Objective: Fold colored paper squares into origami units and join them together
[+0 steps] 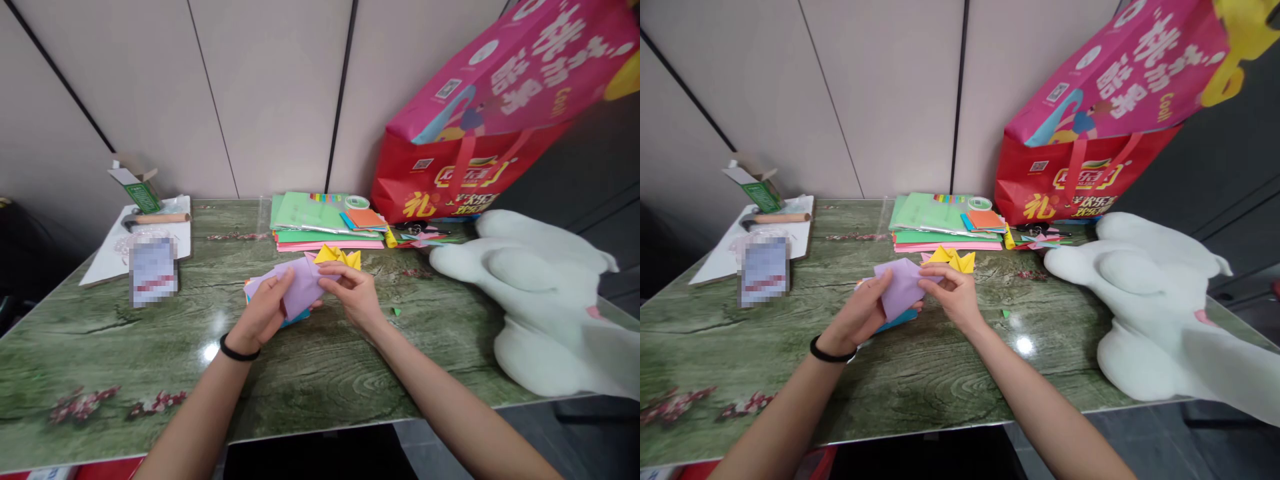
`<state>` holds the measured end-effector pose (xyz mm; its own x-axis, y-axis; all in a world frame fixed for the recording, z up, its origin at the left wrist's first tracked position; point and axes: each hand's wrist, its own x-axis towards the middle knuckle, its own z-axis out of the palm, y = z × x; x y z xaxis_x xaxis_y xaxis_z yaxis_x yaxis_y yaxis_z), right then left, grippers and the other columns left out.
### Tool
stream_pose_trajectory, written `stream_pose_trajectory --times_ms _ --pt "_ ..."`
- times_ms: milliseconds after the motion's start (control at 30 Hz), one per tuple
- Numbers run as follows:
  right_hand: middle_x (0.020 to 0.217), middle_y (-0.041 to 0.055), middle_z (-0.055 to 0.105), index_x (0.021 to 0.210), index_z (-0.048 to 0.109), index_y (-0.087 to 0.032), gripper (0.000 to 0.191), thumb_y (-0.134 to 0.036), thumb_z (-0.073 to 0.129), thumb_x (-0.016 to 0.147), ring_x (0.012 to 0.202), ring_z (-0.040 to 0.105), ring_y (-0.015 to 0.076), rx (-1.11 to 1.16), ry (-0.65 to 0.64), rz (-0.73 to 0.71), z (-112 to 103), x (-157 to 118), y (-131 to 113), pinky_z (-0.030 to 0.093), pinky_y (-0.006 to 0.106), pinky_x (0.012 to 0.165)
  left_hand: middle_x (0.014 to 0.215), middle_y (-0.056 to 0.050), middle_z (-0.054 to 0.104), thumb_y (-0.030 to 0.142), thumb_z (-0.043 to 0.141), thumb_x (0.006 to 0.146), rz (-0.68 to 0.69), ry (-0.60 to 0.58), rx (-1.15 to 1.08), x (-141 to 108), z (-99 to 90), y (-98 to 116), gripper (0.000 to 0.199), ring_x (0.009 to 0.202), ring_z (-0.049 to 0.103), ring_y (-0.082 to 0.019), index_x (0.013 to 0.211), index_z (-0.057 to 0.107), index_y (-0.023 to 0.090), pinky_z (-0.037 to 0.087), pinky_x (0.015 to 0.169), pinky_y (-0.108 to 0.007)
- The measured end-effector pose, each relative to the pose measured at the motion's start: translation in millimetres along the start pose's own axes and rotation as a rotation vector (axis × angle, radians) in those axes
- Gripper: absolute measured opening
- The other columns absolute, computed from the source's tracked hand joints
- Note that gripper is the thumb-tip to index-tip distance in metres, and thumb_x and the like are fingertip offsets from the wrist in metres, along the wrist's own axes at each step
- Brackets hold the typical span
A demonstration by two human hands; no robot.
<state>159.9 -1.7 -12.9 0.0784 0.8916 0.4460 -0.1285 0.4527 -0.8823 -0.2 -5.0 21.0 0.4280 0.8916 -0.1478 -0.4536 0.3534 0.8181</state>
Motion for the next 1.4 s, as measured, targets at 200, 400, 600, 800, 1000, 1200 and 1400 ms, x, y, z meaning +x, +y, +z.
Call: stream_pose_trajectory --times_ms 200,400,600,800,1000,1200,1400 --pt "0.093 0.0044 0.071 0.079 0.072 -0.023 0.013 -0.027 0.074 0.067 0.098 0.062 0.022 0.056 0.012 0.104 1 0 -1 0.048 0.039 0.089 0.097 -0.015 0.07 0.029 0.06 0.081 -0.07 -0.036 -0.012 0 -2.0 3 0.029 0.088 0.066 -0.027 0.104 0.063 0.011 0.058 0.07 -0.038" --pt "0.093 0.0041 0.071 0.078 0.072 -0.023 0.013 -0.029 0.074 0.066 0.1 0.061 0.0219 0.093 -0.016 0.137 3 -1 -3 0.048 0.039 0.089 0.094 -0.013 0.07 0.024 0.061 0.081 -0.085 -0.056 -0.032 0 -2.9 0 0.027 0.087 0.066 -0.025 0.105 0.062 0.011 0.058 0.074 -0.039" --pt "0.095 0.0049 0.07 0.08 0.071 -0.023 0.015 -0.031 0.073 0.068 0.098 0.062 0.022 0.047 0.007 0.115 2 -1 -5 0.05 0.038 0.085 0.099 -0.013 0.07 0.023 0.064 0.078 -0.074 -0.046 -0.026 -1 -1.7 2 0.029 0.088 0.066 -0.025 0.104 0.063 0.011 0.057 0.075 -0.04" --pt "0.108 0.0071 0.061 0.089 0.071 -0.026 0.015 -0.028 0.067 0.075 0.107 0.055 0.0216 -0.172 -0.013 -0.025 2 -2 -9 0.05 0.036 0.083 0.089 -0.01 0.071 0.027 0.076 0.066 -0.007 0.034 0.074 -2 -3.5 -1 0.034 0.067 0.066 -0.017 0.094 0.067 0.011 0.055 0.063 -0.028" --pt "0.104 0.0073 0.062 0.094 0.07 -0.026 0.018 -0.033 0.061 0.08 0.102 0.057 0.0206 -0.221 -0.033 -0.054 6 -3 -9 0.05 0.036 0.084 0.09 -0.011 0.07 0.046 0.077 0.058 0.078 -0.082 0.093 0 -10.1 -6 0.05 0.073 0.065 -0.019 0.095 0.068 0.013 0.052 0.067 -0.03" --pt "0.098 0.0051 0.067 0.09 0.071 -0.026 0.019 -0.038 0.06 0.08 0.098 0.06 0.0201 -0.149 -0.05 -0.013 5 -2 -10 0.049 0.036 0.087 0.098 -0.012 0.068 0.051 0.072 0.062 0.161 -0.07 0.153 0 -7.7 -2 0.052 0.093 0.061 -0.022 0.097 0.069 0.012 0.047 0.082 -0.031" --pt "0.09 0.0032 0.071 0.09 0.07 -0.024 0.022 -0.038 0.065 0.075 0.084 0.065 0.0182 -0.039 -0.095 0.2 8 -4 -5 0.052 0.033 0.075 0.088 -0.004 0.069 0.016 0.079 0.057 0.275 0.139 0.306 5 -5.8 -11 0.031 0.082 0.062 -0.014 0.086 0.069 0.015 0.046 0.078 -0.025"
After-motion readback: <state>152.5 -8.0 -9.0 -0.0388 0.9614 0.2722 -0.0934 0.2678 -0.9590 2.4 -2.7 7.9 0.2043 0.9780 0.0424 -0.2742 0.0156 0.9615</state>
